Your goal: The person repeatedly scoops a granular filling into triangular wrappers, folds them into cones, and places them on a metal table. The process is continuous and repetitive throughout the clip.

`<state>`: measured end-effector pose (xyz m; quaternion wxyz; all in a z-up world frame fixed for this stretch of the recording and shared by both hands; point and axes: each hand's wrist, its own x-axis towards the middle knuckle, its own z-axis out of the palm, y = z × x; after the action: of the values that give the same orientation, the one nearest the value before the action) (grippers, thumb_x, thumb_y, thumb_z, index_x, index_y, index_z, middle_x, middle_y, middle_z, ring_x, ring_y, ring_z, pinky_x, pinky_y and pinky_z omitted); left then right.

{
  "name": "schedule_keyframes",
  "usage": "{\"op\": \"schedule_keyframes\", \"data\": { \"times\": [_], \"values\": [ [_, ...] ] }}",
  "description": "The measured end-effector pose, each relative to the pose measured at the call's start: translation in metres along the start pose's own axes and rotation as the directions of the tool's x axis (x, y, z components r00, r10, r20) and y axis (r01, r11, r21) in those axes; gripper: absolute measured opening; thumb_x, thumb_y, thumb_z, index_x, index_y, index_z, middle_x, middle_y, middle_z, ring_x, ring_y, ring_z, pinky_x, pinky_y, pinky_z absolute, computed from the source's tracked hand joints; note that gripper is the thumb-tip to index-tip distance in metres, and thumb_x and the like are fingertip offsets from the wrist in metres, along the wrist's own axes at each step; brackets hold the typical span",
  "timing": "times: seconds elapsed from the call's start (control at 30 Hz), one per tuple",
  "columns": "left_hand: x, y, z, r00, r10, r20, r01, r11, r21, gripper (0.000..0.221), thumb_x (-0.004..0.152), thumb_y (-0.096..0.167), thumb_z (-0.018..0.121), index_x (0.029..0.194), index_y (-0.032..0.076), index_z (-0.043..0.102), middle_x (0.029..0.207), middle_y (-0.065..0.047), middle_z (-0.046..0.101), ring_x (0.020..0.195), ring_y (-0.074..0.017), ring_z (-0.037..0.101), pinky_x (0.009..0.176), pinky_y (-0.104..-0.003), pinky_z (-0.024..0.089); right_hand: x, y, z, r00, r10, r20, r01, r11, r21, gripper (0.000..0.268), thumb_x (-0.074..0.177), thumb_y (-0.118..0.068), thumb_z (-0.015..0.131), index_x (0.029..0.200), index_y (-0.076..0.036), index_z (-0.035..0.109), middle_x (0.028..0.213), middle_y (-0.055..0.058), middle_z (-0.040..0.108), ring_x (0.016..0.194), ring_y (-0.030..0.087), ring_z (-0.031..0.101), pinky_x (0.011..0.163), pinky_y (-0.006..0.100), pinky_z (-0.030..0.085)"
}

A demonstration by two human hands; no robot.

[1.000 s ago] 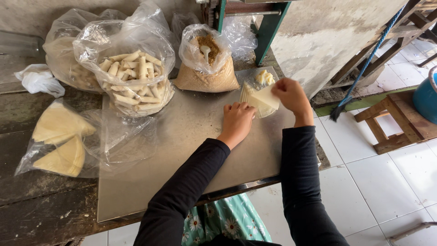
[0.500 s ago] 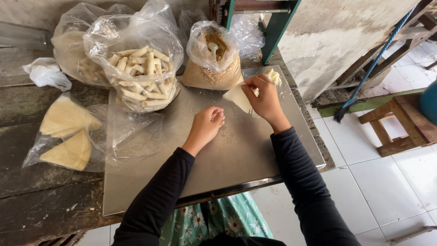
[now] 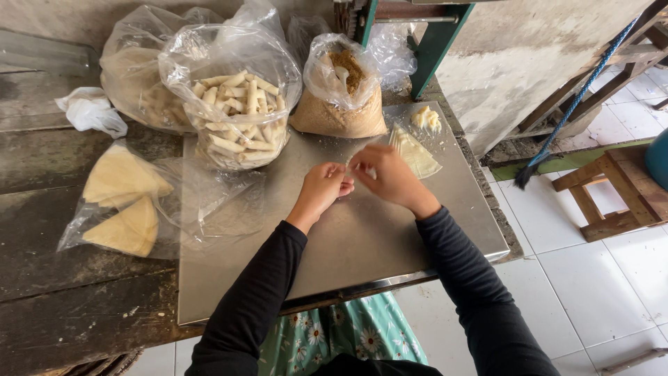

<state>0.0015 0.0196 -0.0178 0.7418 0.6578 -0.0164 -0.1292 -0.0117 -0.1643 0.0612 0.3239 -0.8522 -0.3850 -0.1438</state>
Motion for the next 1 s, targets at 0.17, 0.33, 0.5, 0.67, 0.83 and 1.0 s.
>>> {"op": "schedule_keyframes", "data": {
  "times": [0.17, 0.33, 0.5, 0.67, 0.83, 1.0],
  "values": [
    [-0.016, 0.018, -0.001, 0.995, 0.050, -0.085, -0.024, 0.958, 0.284, 0.039, 0.105, 0.024, 0.055, 0.099, -0.011, 0.069, 0.077, -0.012, 0.072, 0.067, -0.0147, 0.070, 0.064, -0.027, 0.057, 0.011, -0.002, -0.005, 0.961, 0.195, -0.197, -0.188, 0.981, 0.055, 0.025, 0.099, -0.019, 0.078, 0.103, -0.002, 0.059, 0.085, 0.008, 0.063, 0.074, 0.018, 0.061, 0.065, 0.030, 0.050],
    [-0.022, 0.019, 0.004, 0.996, 0.055, -0.064, -0.029, 0.937, 0.348, 0.031, 0.093, 0.017, 0.065, 0.112, -0.008, 0.066, 0.081, -0.011, 0.075, 0.070, -0.0158, 0.075, 0.064, -0.026, 0.058, 0.057, 0.004, -0.044, 0.909, 0.095, -0.406, -0.146, 0.985, -0.095, 0.017, 0.098, -0.008, 0.075, 0.113, -0.005, 0.068, 0.097, 0.008, 0.063, 0.086, 0.018, 0.062, 0.076, 0.032, 0.052],
    [-0.011, 0.004, 0.013, 0.991, -0.094, 0.094, 0.097, 0.995, -0.034, 0.043, 0.088, 0.002, 0.058, 0.128, -0.009, 0.051, 0.102, -0.019, 0.074, 0.086, -0.0222, 0.077, 0.074, -0.029, 0.063, 0.101, -0.003, -0.061, 0.990, 0.008, -0.144, -0.036, 0.981, -0.189, 0.032, 0.077, -0.009, 0.084, 0.107, -0.008, 0.073, 0.099, 0.009, 0.062, 0.089, 0.023, 0.062, 0.078, 0.036, 0.053],
    [-0.010, 0.000, 0.015, 0.960, -0.163, 0.226, 0.200, 0.968, -0.153, 0.035, 0.091, 0.005, 0.053, 0.123, -0.009, 0.057, 0.108, -0.017, 0.073, 0.088, -0.0209, 0.077, 0.078, -0.027, 0.064, 0.116, 0.002, -0.047, 0.994, -0.059, -0.088, 0.018, 0.911, -0.411, 0.026, 0.075, -0.009, 0.082, 0.100, -0.010, 0.076, 0.092, 0.012, 0.061, 0.088, 0.031, 0.062, 0.082, 0.045, 0.051],
    [-0.024, 0.008, 0.018, 0.990, -0.093, 0.107, 0.082, 0.992, 0.097, 0.035, 0.100, 0.024, 0.060, 0.107, -0.010, 0.061, 0.088, -0.019, 0.073, 0.077, -0.0255, 0.073, 0.068, -0.035, 0.059, 0.129, 0.022, -0.033, 0.984, -0.037, -0.174, -0.030, 0.930, -0.367, 0.011, 0.089, -0.008, 0.075, 0.100, -0.009, 0.076, 0.093, 0.013, 0.062, 0.091, 0.034, 0.062, 0.079, 0.043, 0.052],
    [-0.034, 0.008, 0.015, 0.946, 0.323, 0.034, -0.283, 0.767, 0.576, 0.023, 0.086, 0.019, 0.072, 0.097, -0.001, 0.069, 0.081, -0.015, 0.075, 0.075, -0.0269, 0.074, 0.071, -0.037, 0.058, 0.139, 0.035, -0.034, 0.974, 0.031, -0.224, -0.089, 0.963, -0.253, 0.012, 0.091, -0.009, 0.072, 0.101, -0.005, 0.075, 0.090, 0.015, 0.064, 0.085, 0.033, 0.063, 0.073, 0.043, 0.051]
  ]
}}
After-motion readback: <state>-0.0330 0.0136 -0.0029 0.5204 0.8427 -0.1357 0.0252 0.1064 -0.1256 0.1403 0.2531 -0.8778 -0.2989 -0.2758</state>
